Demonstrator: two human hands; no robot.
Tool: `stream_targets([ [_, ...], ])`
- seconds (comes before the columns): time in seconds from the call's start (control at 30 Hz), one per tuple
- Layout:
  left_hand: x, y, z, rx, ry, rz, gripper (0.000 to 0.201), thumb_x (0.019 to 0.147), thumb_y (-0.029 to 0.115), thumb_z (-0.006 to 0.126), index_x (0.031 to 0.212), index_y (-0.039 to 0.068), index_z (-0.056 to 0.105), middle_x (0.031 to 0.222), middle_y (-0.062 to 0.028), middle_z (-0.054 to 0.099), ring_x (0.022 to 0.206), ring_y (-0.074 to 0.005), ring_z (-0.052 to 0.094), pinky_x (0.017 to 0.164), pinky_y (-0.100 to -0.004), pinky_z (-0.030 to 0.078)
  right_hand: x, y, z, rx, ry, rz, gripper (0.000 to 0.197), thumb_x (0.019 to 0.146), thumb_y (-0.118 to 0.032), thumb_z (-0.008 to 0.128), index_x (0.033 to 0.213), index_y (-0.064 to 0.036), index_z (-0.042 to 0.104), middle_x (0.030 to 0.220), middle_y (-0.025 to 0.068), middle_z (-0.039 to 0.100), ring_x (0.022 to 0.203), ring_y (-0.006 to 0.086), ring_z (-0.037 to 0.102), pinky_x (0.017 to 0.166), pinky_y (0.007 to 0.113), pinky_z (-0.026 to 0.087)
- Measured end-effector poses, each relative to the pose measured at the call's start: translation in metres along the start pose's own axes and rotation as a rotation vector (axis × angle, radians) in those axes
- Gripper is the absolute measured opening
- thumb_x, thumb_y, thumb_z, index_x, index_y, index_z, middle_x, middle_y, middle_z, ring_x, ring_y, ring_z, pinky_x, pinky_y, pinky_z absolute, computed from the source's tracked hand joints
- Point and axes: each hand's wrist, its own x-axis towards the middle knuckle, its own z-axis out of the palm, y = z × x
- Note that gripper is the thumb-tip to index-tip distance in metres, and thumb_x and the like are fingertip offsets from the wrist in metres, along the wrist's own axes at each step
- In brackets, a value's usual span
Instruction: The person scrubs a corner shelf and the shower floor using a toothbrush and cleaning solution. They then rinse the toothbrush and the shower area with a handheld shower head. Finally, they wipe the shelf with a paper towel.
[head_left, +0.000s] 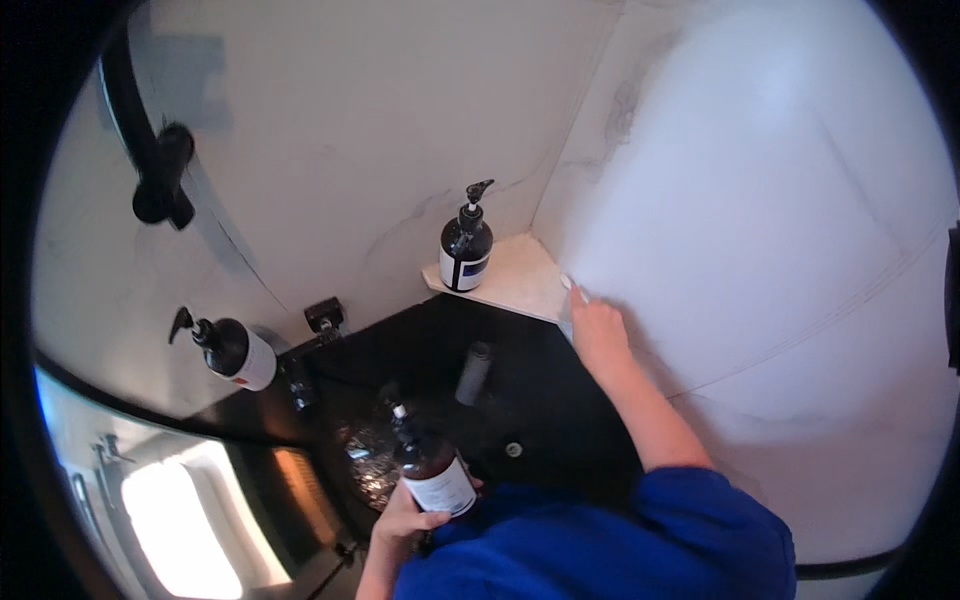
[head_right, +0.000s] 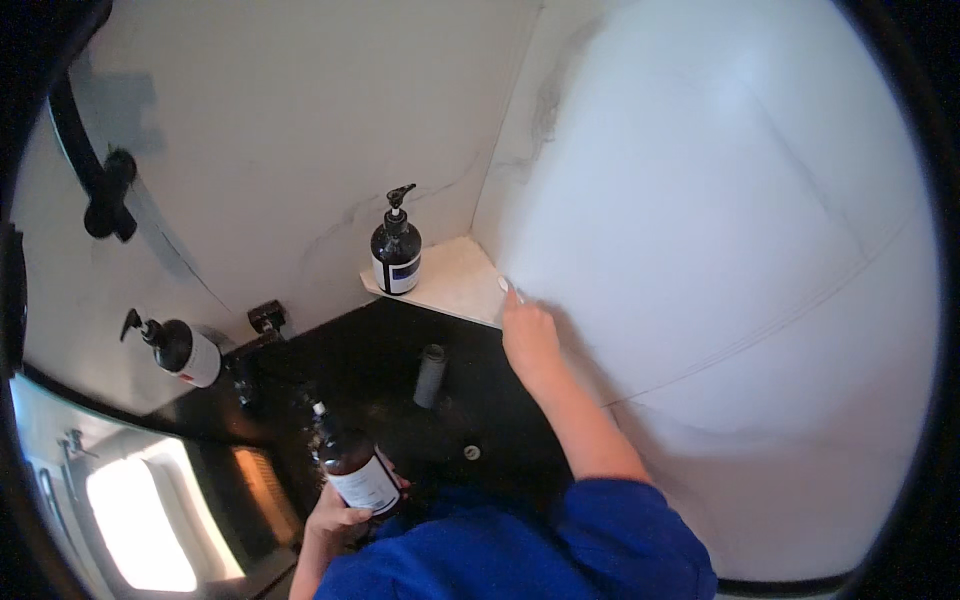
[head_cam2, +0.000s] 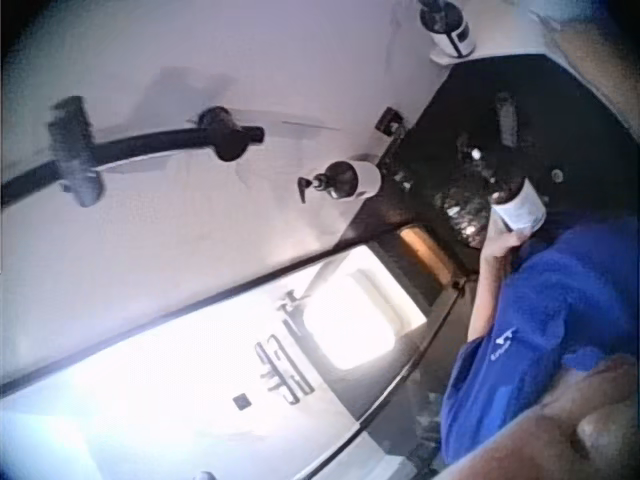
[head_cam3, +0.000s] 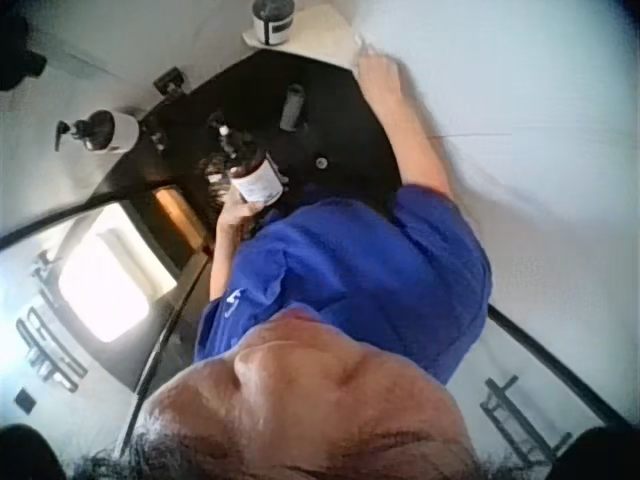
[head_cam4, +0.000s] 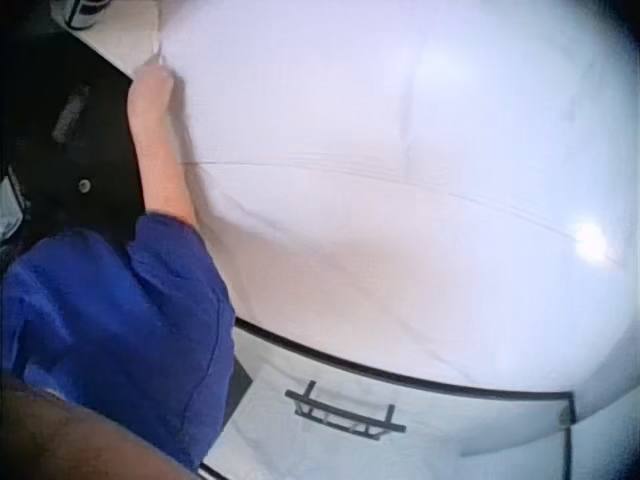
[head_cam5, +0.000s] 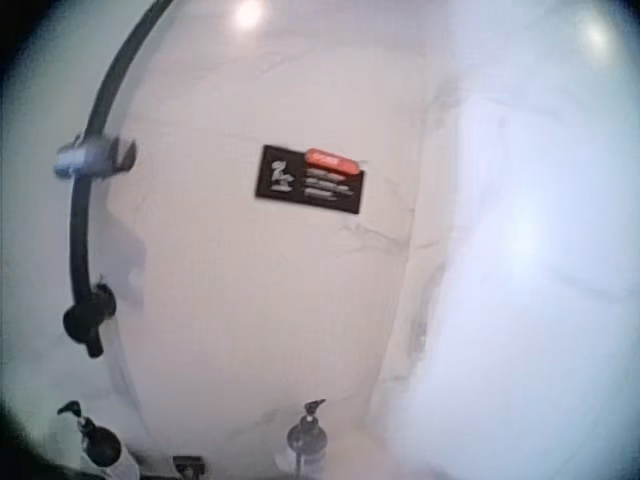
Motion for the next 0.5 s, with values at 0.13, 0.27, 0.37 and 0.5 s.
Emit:
stream_targets([
  [0.13,0.001,0.001,0.005,0.083,0.037,-0.053,0.088,0.064,0.013,0.090,0.141,0.006,0.048,0.125,-0.0155,0.063,0.122,-0.0363,0.064,0.104,-0.0534,0.053,0.031,0.019,0.016,0.004,0.040,-0.019,0.039,0.092,-0.004,0.055,0.129,0.0063,0.060,0.082,0.0230,0.072,0.078,0.0342,0.074,0.067,0.046,0.060],
  [0.27,-0.003,-0.008,-0.011,0.201,0.049,-0.030,0.087,0.064,0.015,0.091,0.140,0.005,0.050,0.125,-0.0136,0.064,0.121,-0.0325,0.064,0.105,-0.0504,0.051,0.027,0.000,0.004,0.025,-0.083,0.024,0.046,0.093,-0.002,0.050,0.139,0.0032,0.056,0.086,0.0255,0.071,0.083,0.0386,0.074,0.072,0.049,0.060],
  [0.37,-0.008,-0.004,-0.011,0.218,0.059,0.004,0.086,0.064,0.016,0.091,0.139,0.004,0.050,0.127,-0.0150,0.065,0.121,-0.0313,0.065,0.104,-0.0496,0.052,-0.013,0.007,0.000,-0.048,0.003,0.000,0.042,0.092,-0.001,0.052,0.131,0.0078,0.060,0.081,0.0235,0.072,0.079,0.0364,0.074,0.067,0.046,0.060],
  [0.5,-0.004,-0.026,-0.032,0.287,-0.010,-0.057,0.091,0.064,0.015,0.092,0.143,0.005,0.047,0.125,-0.0163,0.067,0.120,-0.0317,0.065,0.104,-0.0503,0.052,0.050,0.017,0.007,0.039,-0.028,0.027,0.046,0.092,0.001,0.050,0.137,0.0067,0.057,0.080,0.0266,0.070,0.080,0.0408,0.073,0.069,0.050,0.059],
])
